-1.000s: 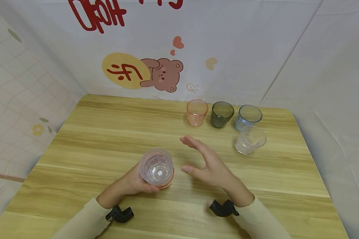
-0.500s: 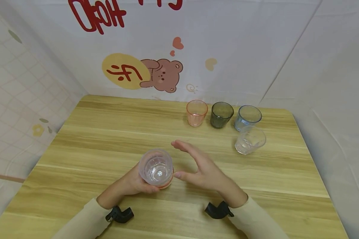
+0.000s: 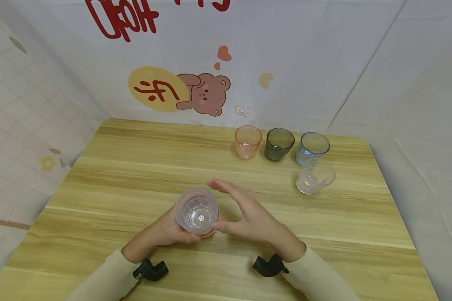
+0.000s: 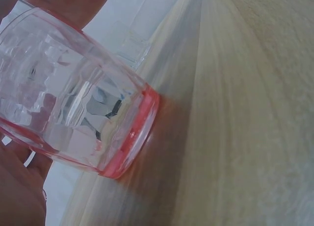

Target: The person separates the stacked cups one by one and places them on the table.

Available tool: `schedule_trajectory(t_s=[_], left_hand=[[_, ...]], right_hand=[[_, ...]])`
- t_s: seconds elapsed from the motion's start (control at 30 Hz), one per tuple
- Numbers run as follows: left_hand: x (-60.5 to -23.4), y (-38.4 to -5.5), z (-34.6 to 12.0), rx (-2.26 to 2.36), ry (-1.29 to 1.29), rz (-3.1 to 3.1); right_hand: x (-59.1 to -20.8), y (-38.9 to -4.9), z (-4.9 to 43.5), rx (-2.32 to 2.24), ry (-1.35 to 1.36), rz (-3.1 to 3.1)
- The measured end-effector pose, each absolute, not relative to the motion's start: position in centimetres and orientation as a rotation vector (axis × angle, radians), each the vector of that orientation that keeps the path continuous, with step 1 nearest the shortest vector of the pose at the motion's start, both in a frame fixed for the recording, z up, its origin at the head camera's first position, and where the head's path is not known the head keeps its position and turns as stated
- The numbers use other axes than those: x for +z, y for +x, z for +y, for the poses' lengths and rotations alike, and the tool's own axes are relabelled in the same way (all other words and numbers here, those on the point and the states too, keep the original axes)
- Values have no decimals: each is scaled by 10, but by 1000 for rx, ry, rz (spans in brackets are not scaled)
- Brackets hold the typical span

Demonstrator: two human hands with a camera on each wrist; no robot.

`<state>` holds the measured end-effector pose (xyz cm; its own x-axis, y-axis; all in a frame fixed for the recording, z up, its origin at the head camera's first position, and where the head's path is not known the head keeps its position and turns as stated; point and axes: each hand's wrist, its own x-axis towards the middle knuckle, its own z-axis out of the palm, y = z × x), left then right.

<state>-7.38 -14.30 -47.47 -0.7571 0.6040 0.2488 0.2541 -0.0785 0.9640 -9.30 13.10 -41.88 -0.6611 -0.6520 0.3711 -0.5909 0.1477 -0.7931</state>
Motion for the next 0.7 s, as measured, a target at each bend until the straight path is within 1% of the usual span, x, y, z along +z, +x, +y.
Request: schedule_trajectory(t_s=[0.33,0.7], left_hand=[[-475,-72,-144,1888,877,1982],[-478,-73,-145,1887,902,1975]], right_hand=[[-417,-92,123,-1473,-1302,2355],[-413,-87,113,-1420,-1247,2387]])
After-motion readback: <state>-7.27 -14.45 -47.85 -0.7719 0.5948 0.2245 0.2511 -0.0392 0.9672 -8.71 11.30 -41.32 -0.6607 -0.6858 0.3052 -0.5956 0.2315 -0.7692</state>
